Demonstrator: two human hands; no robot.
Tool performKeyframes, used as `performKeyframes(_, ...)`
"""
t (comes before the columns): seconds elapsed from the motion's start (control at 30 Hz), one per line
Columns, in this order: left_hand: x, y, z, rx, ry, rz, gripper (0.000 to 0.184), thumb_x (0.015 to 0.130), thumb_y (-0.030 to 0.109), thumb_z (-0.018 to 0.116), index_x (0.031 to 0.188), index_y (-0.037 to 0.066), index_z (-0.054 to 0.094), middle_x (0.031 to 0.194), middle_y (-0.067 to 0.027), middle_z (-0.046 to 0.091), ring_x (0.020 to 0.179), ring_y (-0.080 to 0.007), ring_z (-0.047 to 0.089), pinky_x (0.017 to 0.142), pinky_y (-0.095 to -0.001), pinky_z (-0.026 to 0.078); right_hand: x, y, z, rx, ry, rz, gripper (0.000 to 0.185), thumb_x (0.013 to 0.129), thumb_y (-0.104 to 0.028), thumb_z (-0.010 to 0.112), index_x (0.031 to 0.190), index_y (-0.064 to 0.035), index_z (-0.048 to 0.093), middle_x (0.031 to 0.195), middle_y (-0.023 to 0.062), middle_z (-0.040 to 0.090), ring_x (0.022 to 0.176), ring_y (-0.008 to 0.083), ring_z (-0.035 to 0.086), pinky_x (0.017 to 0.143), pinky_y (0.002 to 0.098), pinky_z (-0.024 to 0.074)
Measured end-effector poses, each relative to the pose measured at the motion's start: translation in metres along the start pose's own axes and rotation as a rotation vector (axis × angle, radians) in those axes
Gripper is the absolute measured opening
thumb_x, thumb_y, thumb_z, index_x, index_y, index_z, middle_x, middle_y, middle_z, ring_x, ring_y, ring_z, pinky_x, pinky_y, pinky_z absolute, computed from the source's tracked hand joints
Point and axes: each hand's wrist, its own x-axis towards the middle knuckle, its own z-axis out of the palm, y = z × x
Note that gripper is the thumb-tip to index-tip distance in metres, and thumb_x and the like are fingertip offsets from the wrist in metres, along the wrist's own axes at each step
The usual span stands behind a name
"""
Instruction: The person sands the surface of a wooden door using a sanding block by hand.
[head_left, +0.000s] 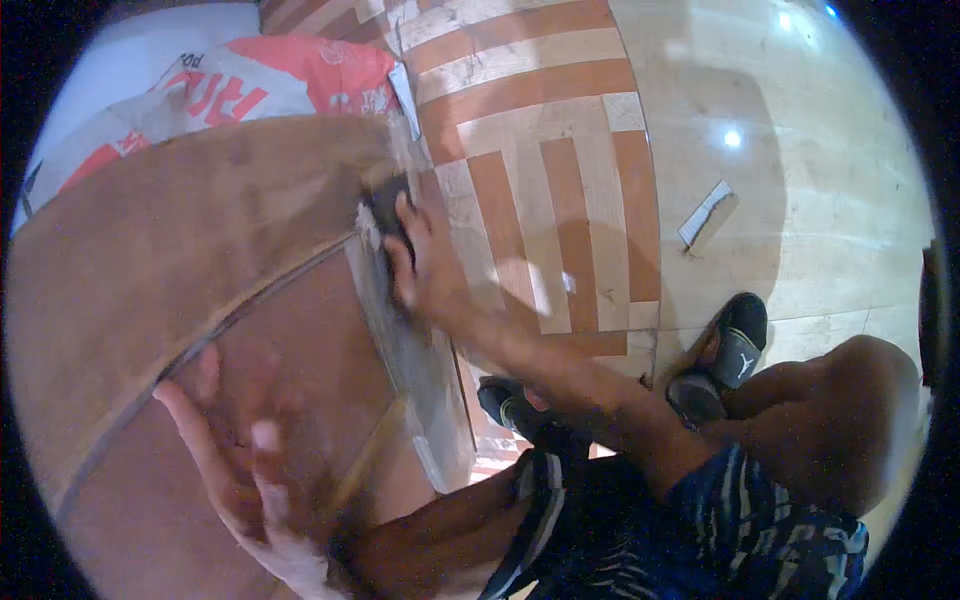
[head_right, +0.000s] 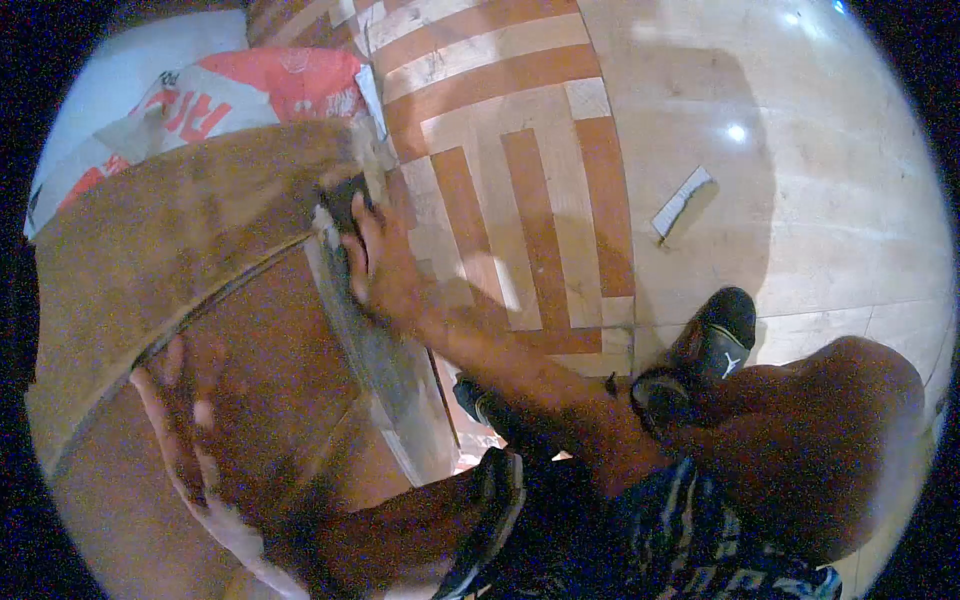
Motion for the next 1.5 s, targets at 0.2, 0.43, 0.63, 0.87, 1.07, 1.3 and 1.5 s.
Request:
performKeyframes(0.2,-0.007,0.004,0.001,0.004,0.026,-0.065,0.089,0.1,0.035,0.063,0.163,-0.002,0.012,0.158,-0.0303,0.035,0.127,-0.0408,0.058,0.099,-0.0462,0.051,0.087,0.04,0.02,0.045,-0.178,0.33,0.05,0.095,-0.01,0.061,0.141,0.0043,0.049,0.134,0.0339,0.053,0.123,0.0546,0.052,0.106,0.0556,0.0437)
performKeyframes(0.43,-0.002,-0.002,0.0,-0.068,0.004,-0.005,0.093,0.099,0.035,0.065,0.164,-0.001,0.009,0.158,-0.0305,0.035,0.13,-0.0405,0.056,0.099,-0.0471,0.051,0.001,0.014,0.002,-0.072,0.023,-0.027,0.038,0.099,-0.012,0.059,0.132,0.0063,0.057,0.126,0.0334,0.059,0.116,0.0482,0.057,0.097,0.0496,0.0479)
performKeyframes(0.63,-0.008,0.0,0.003,-0.016,0.023,-0.015,0.094,0.099,0.034,0.065,0.164,-0.002,0.007,0.159,-0.0301,0.035,0.132,-0.04,0.055,0.098,-0.0473,0.052,0.087,0.051,0.01,-0.006,-0.27,0.295,0.045,0.098,-0.009,0.059,0.139,0.0062,0.052,0.136,0.0347,0.052,0.12,0.0485,0.055,0.1,0.0509,0.0471)
performKeyframes(0.87,-0.004,-0.006,0.002,-0.082,-0.025,0.039,0.091,0.099,0.031,0.065,0.163,-0.004,0.01,0.157,-0.0301,0.037,0.132,-0.0404,0.055,0.098,-0.0467,0.051,-0.007,0.016,0.0,-0.041,-0.07,0.104,0.044,0.098,-0.013,0.059,0.136,0.0078,0.053,0.116,0.0305,0.063,0.107,0.0464,0.06,0.098,0.048,0.0485)
performKeyframes(1.07,-0.004,-0.001,0.006,-0.049,0.03,-0.013,0.092,0.1,0.027,0.064,0.164,-0.001,0.005,0.158,-0.0307,0.036,0.131,-0.0416,0.056,0.097,-0.0464,0.052,0.084,0.06,0.021,-0.068,-0.072,0.135,0.043,0.098,-0.014,0.062,0.134,0.0076,0.054,0.117,0.0296,0.062,0.114,0.0466,0.058,0.101,0.0457,0.0477)
performKeyframes(1.3,-0.006,-0.009,0.002,-0.042,-0.012,0.046,0.091,0.099,0.029,0.065,0.163,-0.004,0.009,0.156,-0.0317,0.038,0.129,-0.0413,0.058,0.095,-0.0449,0.053,-0.011,-0.008,-0.005,-0.067,-0.029,0.148,0.037,0.099,-0.011,0.057,0.132,0.0067,0.056,0.115,0.0293,0.063,0.116,0.0468,0.058,0.108,0.0461,0.0435)
performKeyframes(1.5,-0.007,0.005,0.007,-0.057,0.057,-0.041,0.095,0.098,0.029,0.067,0.164,-0.001,0.005,0.157,-0.0306,0.038,0.128,-0.0415,0.058,0.097,-0.0461,0.053,0.079,0.031,0.001,0.169,-0.174,0.223,0.037,0.101,-0.014,0.054,0.133,0.0055,0.056,0.113,0.0307,0.063,0.106,0.0471,0.06,0.095,0.0498,0.0483)
